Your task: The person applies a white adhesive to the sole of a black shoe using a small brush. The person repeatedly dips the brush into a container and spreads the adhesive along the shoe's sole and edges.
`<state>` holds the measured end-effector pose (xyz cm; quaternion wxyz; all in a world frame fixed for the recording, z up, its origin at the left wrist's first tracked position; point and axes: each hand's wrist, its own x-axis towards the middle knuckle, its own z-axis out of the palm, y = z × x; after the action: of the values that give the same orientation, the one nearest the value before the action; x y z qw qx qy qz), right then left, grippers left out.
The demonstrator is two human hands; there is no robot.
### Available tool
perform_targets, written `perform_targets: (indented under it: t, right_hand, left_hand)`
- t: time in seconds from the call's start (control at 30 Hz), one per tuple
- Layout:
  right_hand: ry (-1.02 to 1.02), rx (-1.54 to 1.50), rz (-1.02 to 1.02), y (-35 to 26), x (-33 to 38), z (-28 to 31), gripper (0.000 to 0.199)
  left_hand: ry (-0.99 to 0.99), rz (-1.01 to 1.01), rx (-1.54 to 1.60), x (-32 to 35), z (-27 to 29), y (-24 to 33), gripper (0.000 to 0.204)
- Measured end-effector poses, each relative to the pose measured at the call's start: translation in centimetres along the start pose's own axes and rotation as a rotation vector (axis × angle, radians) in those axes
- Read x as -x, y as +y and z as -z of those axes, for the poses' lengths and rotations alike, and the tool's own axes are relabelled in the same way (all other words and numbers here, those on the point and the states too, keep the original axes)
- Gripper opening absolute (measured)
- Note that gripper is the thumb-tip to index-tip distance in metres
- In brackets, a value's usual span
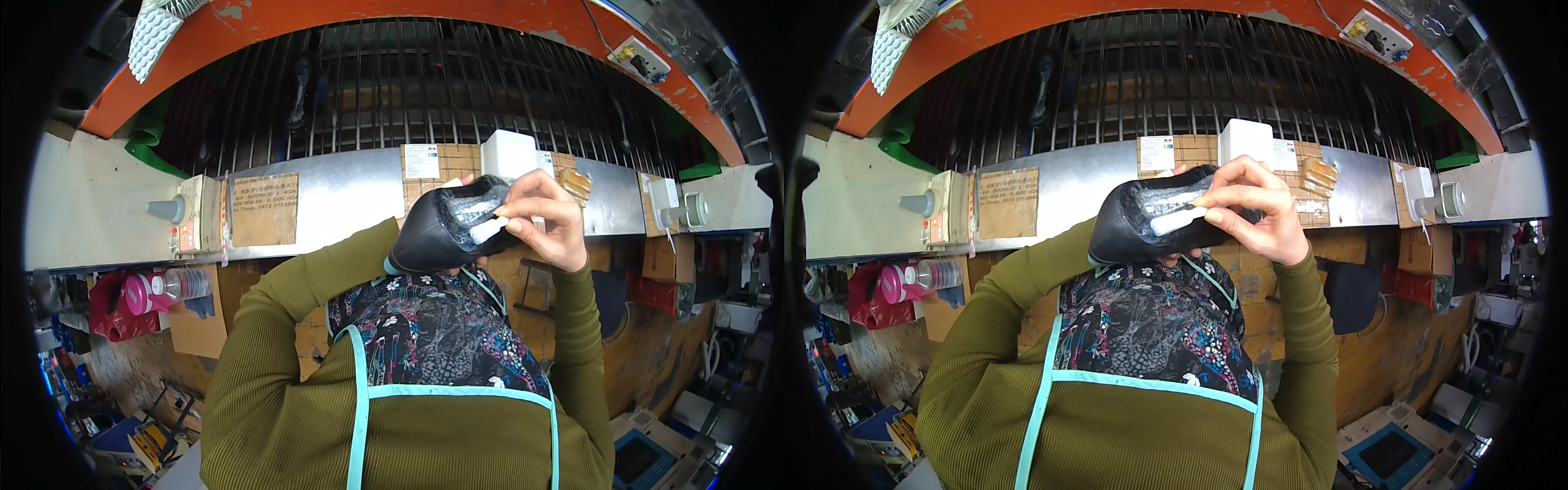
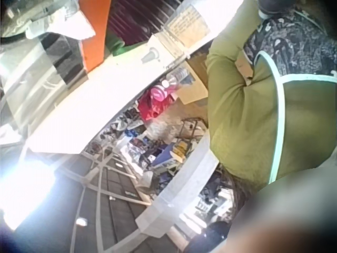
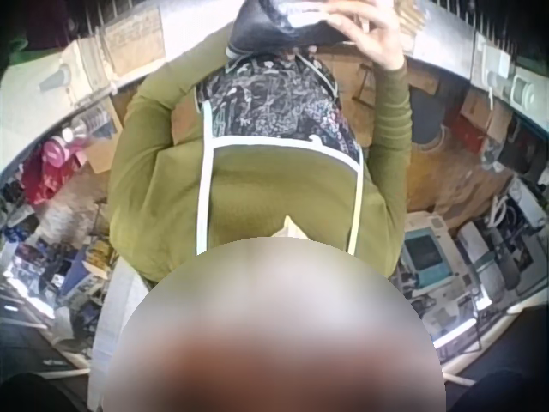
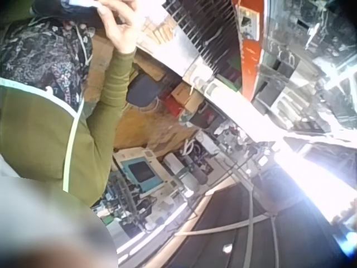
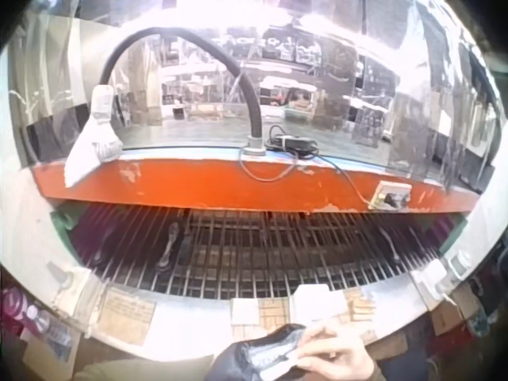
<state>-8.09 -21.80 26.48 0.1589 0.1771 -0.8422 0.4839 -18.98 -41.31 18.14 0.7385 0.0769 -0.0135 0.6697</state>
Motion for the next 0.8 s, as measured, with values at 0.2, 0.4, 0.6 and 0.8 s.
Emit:
perform_targets:
  t: [0.2, 0.4, 0.6, 0.8]
  right_hand:
    - [-0.147, -0.074, 0.017, 0.6, -1.3, 0.4, 0.015]
    - [-0.285, -0.141, -0.105, 0.9, -2.4, 0.8, 0.015]
    - [-0.324, -0.105, 0.024, 1.4, -4.0, 0.7, 0.015]
    - [-0.308, -0.093, 0.036, 0.9, -4.7, -0.1, 0.016]
  left_hand:
    - [-0.104, 0.307, -0.124, 0.7, 2.9, -1.2, 0.059]
    - [-0.670, 0.569, 0.416, -3.7, 7.3, -3.8, 0.076]
    - [-0.716, 0.572, 0.392, -3.8, 7.5, -4.3, 0.080]
    - [-0.725, 0.549, 0.379, -4.2, 7.2, -4.4, 0.083]
